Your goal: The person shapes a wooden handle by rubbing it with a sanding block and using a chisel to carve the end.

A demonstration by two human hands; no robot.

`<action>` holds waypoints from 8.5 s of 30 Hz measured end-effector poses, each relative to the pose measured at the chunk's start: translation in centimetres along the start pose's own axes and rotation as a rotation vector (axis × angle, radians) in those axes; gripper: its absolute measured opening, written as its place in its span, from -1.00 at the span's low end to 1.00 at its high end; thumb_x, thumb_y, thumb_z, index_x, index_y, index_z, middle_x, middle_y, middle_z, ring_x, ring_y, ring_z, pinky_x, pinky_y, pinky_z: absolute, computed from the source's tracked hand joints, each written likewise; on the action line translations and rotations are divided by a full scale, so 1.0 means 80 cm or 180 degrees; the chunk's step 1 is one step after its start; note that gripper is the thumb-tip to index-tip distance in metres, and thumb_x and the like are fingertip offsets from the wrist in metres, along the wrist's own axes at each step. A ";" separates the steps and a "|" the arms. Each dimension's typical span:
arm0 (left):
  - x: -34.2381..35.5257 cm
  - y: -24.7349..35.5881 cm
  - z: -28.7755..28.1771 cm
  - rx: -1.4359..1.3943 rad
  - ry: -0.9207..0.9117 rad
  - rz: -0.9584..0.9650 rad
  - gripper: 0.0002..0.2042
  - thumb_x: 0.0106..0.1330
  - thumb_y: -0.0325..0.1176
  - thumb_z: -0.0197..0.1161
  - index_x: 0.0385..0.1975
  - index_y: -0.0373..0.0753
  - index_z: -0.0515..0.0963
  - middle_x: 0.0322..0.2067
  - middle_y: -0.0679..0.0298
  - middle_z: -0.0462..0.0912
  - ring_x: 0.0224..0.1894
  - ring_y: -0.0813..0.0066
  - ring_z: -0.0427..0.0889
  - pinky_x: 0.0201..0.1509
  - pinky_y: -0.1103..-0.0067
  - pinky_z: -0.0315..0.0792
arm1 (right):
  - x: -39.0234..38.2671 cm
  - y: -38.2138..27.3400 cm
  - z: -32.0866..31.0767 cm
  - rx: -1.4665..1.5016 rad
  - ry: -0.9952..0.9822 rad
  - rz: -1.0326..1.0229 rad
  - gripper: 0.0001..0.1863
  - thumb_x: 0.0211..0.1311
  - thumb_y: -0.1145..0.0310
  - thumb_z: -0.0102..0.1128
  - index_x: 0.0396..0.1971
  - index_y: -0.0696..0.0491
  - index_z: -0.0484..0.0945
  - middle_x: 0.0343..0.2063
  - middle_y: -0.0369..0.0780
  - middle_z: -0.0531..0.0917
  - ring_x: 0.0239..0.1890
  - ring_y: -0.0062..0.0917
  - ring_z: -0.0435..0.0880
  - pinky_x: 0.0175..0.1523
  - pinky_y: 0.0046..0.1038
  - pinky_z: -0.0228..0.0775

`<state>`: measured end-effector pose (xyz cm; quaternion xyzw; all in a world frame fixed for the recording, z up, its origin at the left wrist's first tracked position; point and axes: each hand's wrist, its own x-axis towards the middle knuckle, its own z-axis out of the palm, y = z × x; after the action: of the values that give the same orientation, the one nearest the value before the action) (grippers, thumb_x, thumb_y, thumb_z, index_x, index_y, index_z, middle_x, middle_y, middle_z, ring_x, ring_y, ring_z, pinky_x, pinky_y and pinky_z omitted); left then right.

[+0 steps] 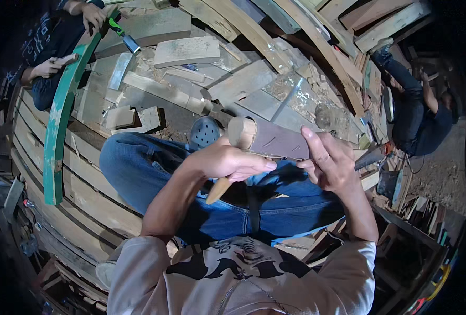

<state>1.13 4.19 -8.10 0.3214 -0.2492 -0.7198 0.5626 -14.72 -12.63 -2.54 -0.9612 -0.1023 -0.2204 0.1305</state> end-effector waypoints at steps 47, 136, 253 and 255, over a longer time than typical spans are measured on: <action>0.007 -0.004 0.020 0.2283 0.1234 0.1666 -0.67 0.47 -0.21 -0.19 -0.24 -0.39 0.41 -0.71 0.32 0.36 -0.72 0.67 0.30 -0.65 0.68 0.20 | 0.024 -0.007 -0.009 0.0367 -0.0375 0.1091 -0.49 0.14 0.06 0.23 -0.21 0.24 0.39 -0.66 -0.12 0.54 -0.62 -0.29 0.60 -0.53 -0.39 0.41; 0.007 -0.006 -0.002 0.1924 0.1049 0.0721 -0.74 0.40 -0.37 -0.27 -0.17 -0.36 0.36 -0.59 0.37 0.37 -0.64 0.76 0.25 -0.64 0.76 0.11 | 0.001 -0.004 -0.021 0.0087 -0.0962 0.1410 -0.52 0.09 -0.01 0.23 -0.33 0.16 0.41 -0.67 -0.12 0.53 -0.64 -0.23 0.58 -0.54 -0.31 0.39; -0.009 0.001 0.002 0.0352 0.0432 0.0056 -0.88 0.11 -0.48 0.27 -0.42 -0.28 0.47 -0.68 0.36 0.49 -0.75 0.71 0.41 -0.66 0.70 0.32 | -0.001 -0.011 0.005 0.1319 0.0490 0.0742 -0.37 -0.11 0.09 0.47 -0.15 0.23 0.43 -0.57 -0.14 0.62 -0.60 -0.44 0.64 -0.51 -0.53 0.42; -0.004 -0.022 -0.012 0.0740 0.0279 0.0522 -0.80 0.11 -0.47 0.28 -0.27 -0.32 0.48 -0.66 0.32 0.51 -0.69 0.66 0.49 -0.61 0.69 0.38 | 0.009 -0.015 0.017 0.1506 0.0169 0.0951 -0.29 -0.17 0.09 0.50 -0.09 0.25 0.43 -0.46 -0.08 0.65 -0.54 -0.41 0.68 -0.43 -0.54 0.48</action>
<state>0.76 4.93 -9.92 0.3940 -0.3316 -0.6229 0.5888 -13.86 -11.03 -3.13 -0.9023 -0.0046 -0.1938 0.3851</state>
